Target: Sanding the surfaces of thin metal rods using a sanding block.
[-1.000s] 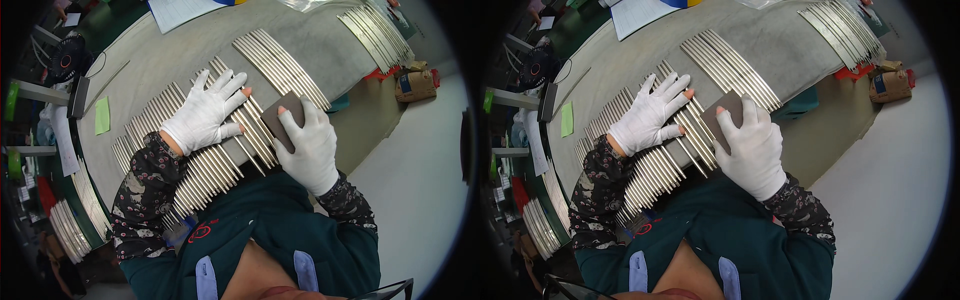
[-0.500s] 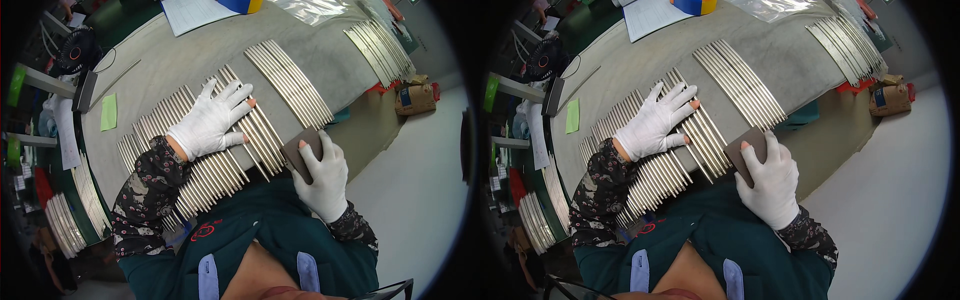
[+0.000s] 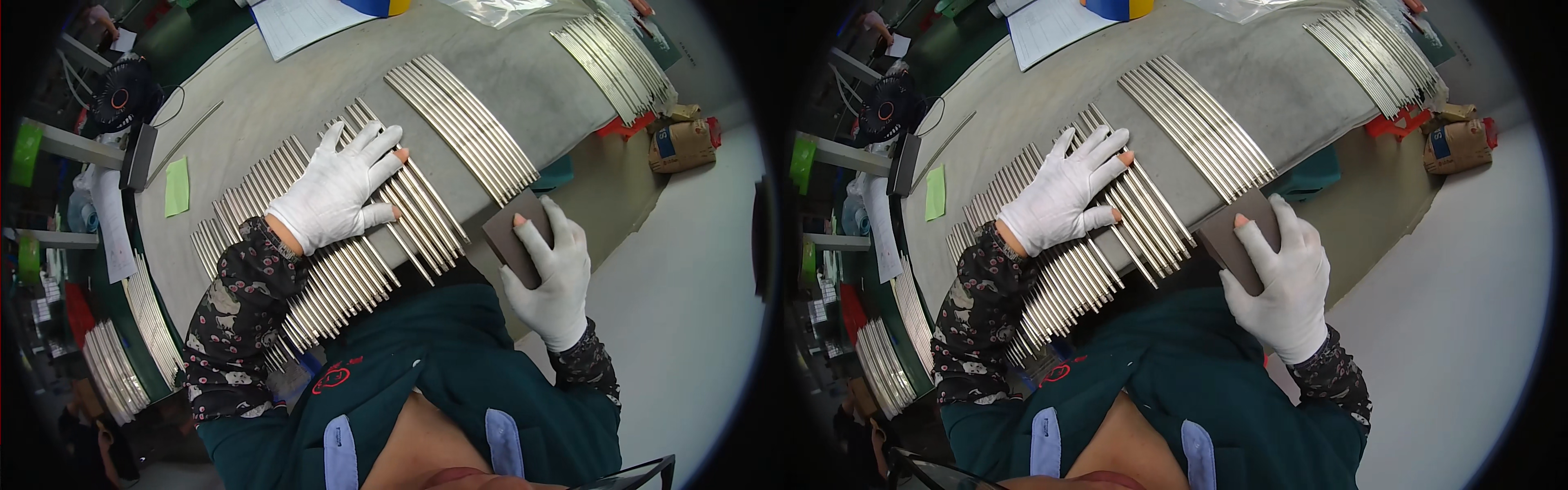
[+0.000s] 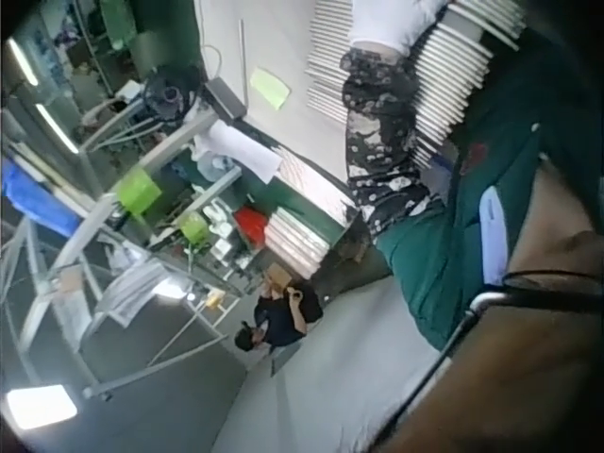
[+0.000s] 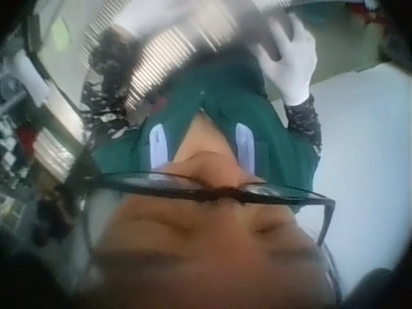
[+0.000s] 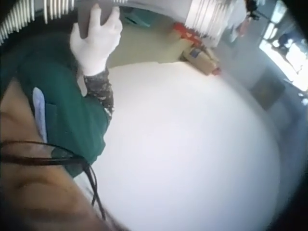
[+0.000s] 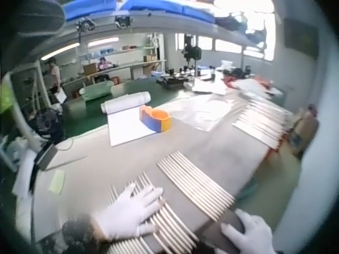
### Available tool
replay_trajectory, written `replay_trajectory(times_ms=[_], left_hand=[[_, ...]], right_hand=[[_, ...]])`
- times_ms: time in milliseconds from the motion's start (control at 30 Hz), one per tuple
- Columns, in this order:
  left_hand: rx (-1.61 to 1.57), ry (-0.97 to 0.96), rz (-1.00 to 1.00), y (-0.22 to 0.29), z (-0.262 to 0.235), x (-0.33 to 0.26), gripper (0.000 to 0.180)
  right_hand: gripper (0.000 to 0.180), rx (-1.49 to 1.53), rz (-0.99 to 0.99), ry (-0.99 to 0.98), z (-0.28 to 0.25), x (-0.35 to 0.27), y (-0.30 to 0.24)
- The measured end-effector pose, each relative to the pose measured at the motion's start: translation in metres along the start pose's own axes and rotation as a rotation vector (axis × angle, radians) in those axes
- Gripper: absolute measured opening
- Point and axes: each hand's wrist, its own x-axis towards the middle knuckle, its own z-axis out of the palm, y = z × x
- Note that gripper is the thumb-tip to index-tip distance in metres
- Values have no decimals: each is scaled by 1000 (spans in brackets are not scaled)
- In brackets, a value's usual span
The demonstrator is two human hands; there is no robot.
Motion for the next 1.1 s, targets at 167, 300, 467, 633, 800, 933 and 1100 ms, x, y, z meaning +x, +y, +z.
replay_trajectory(times_ms=[167, 300, 467, 633, 800, 933, 1100], left_hand=[[7, -24, -8, 1, -2, 7, 78], [16, -6, -13, 4, 2, 16, 80], [18, 20, -4, 5, 6, 27, 80], [16, 15, 10, 5, 4, 30, 82], [15, 31, 20, 6, 4, 22, 82], [38, 9, 24, 8, 1, 22, 83], [15, 41, 27, 4, 4, 22, 81]], right_hand=[[61, -6, 5, 17, 7, 0, 0], [60, -7, 10, 23, 9, 0, 0], [60, -6, 3, 31, 10, 2, 0], [61, -15, -1, 4, 11, 6, -3], [62, -20, -38, -32, 14, 11, -6], [58, -55, -40, -57, 21, 28, -15], [53, -144, -99, -28, 34, 55, -25]])
